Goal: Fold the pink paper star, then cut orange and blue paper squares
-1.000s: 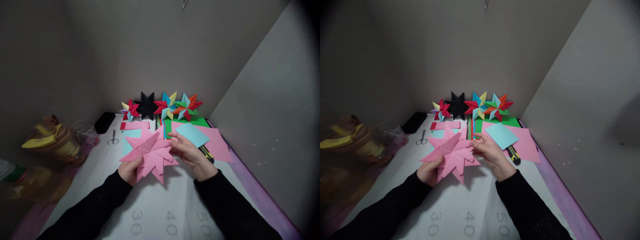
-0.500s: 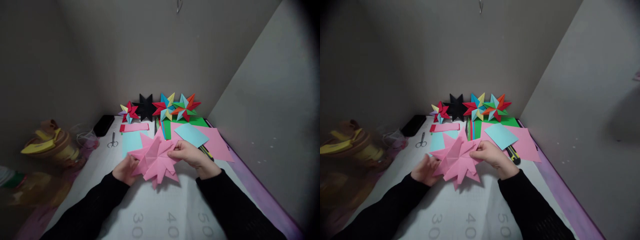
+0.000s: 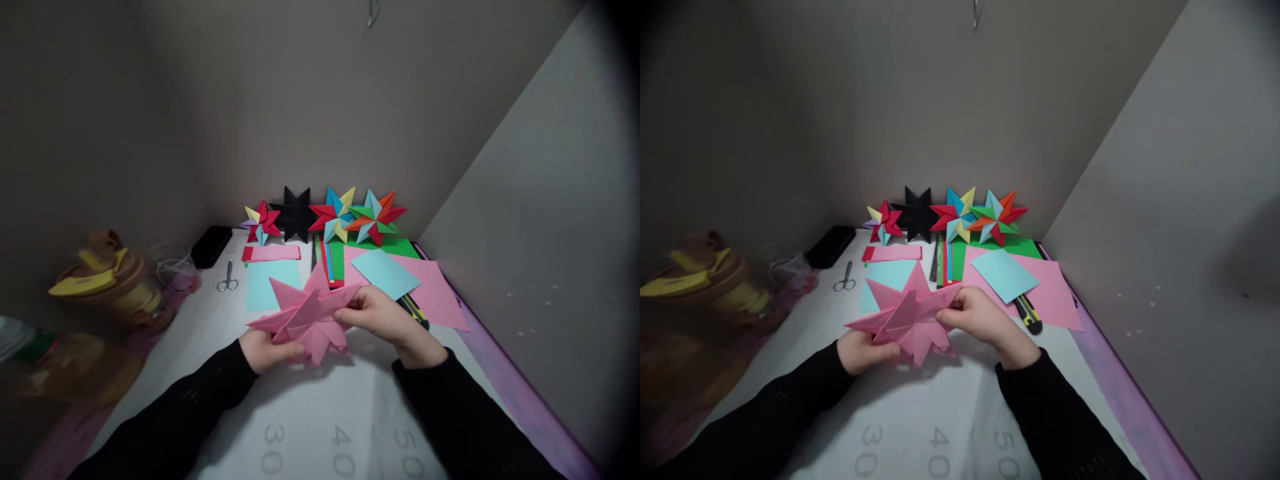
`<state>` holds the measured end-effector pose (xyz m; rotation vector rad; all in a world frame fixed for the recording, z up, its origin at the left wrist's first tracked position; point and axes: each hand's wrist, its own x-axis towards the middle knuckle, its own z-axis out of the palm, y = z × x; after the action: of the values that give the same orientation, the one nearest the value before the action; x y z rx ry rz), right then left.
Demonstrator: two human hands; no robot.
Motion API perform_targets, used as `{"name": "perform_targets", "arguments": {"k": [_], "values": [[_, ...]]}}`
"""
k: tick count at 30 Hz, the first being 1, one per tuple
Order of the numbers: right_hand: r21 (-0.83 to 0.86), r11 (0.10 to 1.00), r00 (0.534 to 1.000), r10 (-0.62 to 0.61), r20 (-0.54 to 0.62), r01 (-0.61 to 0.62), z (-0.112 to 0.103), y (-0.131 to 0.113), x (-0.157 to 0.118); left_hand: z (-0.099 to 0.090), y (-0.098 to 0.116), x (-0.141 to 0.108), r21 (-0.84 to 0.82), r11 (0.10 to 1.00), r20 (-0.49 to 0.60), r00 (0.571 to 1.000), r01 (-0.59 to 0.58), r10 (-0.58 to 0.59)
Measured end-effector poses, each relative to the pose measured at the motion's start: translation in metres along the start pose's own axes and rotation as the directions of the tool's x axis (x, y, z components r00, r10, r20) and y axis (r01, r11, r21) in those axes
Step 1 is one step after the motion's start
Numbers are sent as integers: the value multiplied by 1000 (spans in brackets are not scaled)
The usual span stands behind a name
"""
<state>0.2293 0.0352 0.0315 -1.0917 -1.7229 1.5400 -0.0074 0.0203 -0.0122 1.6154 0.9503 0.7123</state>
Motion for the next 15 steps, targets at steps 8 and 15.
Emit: {"name": "perform_targets", "arguments": {"k": [8, 15], "values": [[-32, 992, 970, -123, -210, 119, 5, 0, -2, 0, -9, 4, 73, 990, -181, 974, -125, 136], [-738, 596, 512, -762, -395, 318, 38, -15, -20, 2, 3, 1, 151, 971, -243, 945, -184, 217]]}}
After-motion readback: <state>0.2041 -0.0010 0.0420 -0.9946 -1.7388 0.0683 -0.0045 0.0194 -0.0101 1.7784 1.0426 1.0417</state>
